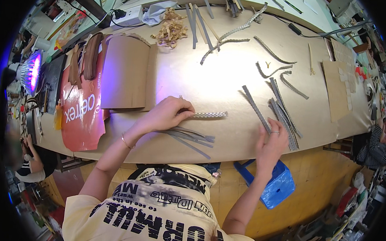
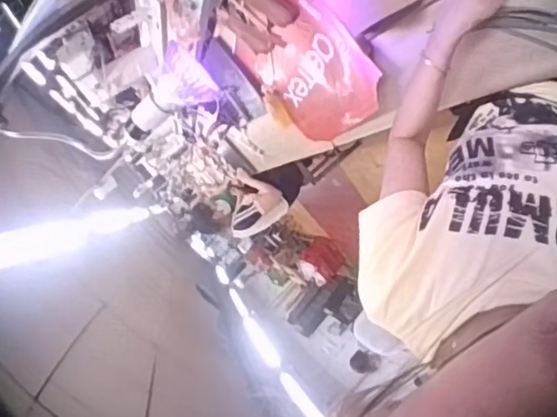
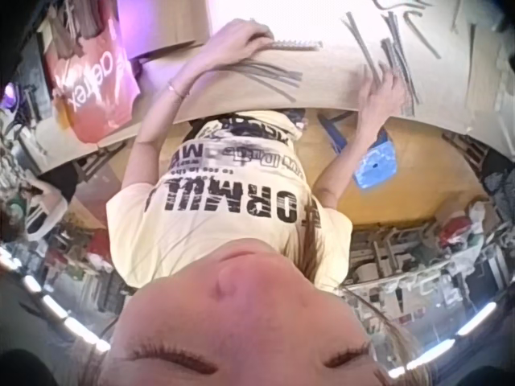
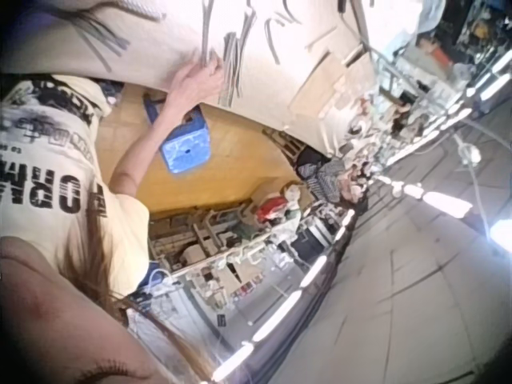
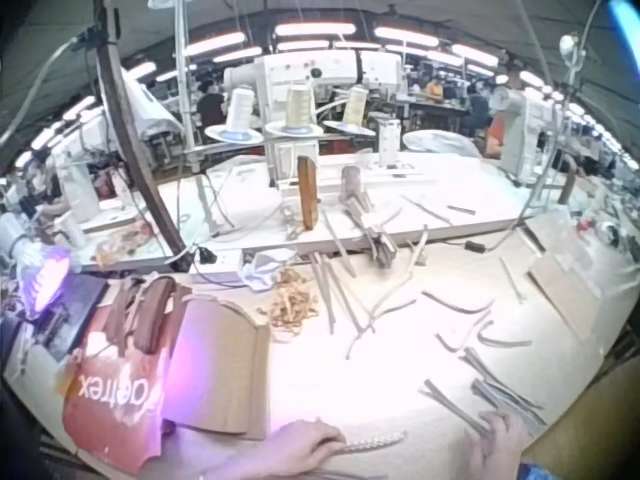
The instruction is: The person aligns and folds braided straps on a workbench, then hands them to a coworker. They later gather and bundle flat leather-like strips, organizing them into a neat stack. The task involves repeated handling of straps and strips without visible final assembly.
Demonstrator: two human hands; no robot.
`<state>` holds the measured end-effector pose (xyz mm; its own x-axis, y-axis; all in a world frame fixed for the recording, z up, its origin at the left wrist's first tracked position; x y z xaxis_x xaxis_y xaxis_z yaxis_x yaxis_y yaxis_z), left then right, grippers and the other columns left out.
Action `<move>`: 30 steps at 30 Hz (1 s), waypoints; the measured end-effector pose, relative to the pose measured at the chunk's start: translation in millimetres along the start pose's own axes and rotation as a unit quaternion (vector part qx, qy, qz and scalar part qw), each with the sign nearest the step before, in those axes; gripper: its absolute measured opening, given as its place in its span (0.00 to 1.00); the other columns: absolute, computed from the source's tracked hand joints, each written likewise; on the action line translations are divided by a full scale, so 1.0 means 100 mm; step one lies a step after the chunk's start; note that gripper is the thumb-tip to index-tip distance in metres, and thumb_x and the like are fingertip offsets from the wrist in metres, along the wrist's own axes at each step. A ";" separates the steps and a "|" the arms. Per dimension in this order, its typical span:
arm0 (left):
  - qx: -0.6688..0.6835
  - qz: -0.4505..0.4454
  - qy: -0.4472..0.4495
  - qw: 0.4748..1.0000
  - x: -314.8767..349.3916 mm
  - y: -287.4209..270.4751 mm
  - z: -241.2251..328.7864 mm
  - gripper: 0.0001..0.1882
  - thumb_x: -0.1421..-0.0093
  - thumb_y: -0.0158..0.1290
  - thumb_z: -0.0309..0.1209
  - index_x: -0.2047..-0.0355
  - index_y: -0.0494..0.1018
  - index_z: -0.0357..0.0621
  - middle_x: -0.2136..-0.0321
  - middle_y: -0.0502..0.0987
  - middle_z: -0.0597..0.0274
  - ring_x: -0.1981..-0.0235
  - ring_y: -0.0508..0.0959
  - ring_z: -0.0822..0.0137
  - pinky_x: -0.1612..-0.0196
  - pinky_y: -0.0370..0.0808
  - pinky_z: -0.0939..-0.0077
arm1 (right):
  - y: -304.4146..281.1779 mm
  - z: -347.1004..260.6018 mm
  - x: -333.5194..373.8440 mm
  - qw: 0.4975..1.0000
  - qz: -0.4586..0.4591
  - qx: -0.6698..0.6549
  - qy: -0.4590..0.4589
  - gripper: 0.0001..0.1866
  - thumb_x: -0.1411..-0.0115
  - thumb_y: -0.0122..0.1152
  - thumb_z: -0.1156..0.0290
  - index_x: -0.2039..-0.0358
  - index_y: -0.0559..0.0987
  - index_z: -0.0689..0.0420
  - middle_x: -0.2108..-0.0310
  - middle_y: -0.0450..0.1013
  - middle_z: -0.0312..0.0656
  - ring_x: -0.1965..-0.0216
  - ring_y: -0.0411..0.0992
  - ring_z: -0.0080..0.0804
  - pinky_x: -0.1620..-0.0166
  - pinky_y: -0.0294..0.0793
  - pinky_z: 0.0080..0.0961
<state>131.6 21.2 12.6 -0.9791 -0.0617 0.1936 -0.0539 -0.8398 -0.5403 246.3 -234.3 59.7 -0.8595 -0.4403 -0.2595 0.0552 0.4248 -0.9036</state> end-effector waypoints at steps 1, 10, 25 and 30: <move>0.030 -0.002 -0.004 1.000 -0.01 -0.02 -0.02 0.09 0.40 0.54 0.31 0.66 0.78 0.37 0.72 0.79 0.50 0.68 0.78 0.50 0.62 0.73 0.63 | 0.05 -0.07 0.02 0.997 -0.019 -0.072 0.019 0.16 0.40 0.61 0.66 0.52 0.77 0.56 0.54 0.71 0.47 0.50 0.69 0.44 0.45 0.62 0.39; -0.145 0.100 0.086 0.981 -0.08 -0.13 0.08 0.10 0.41 0.56 0.32 0.62 0.79 0.42 0.61 0.78 0.54 0.59 0.77 0.54 0.54 0.71 0.61 | 0.51 -1.23 0.14 0.970 -0.147 -0.139 -0.137 0.11 0.43 0.64 0.66 0.61 0.79 0.55 0.63 0.72 0.42 0.59 0.69 0.39 0.56 0.65 0.35; -0.190 0.090 0.039 0.977 0.99 0.07 -0.14 0.16 0.41 0.50 0.27 0.51 0.72 0.40 0.43 0.68 0.51 0.40 0.66 0.53 0.39 0.63 0.54 | 0.79 -1.53 0.37 0.938 -0.234 -0.184 -0.177 0.05 0.47 0.66 0.72 0.69 0.79 0.55 0.67 0.72 0.43 0.64 0.71 0.43 0.60 0.70 0.37; -0.259 0.095 0.051 0.960 1.16 0.18 -0.25 0.18 0.41 0.53 0.29 0.50 0.73 0.45 0.39 0.66 0.56 0.38 0.65 0.57 0.40 0.63 0.55 | 0.81 -1.61 0.60 0.938 -0.260 -0.142 -0.181 0.08 0.45 0.64 0.68 0.65 0.79 0.54 0.66 0.71 0.42 0.63 0.71 0.42 0.60 0.71 0.38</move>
<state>11.9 12.5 4.7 -0.9935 -0.1126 -0.0163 0.0641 -0.4357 -0.8978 117.7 -99.0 26.1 -0.5001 -0.8647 0.0461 -0.5055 0.2483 -0.8263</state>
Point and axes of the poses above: each hand's wrist, its own x-axis away from the middle knuckle, its own y-axis out of the palm, z = x × y, the point moved 8 cm from there along -x, towards the middle knuckle
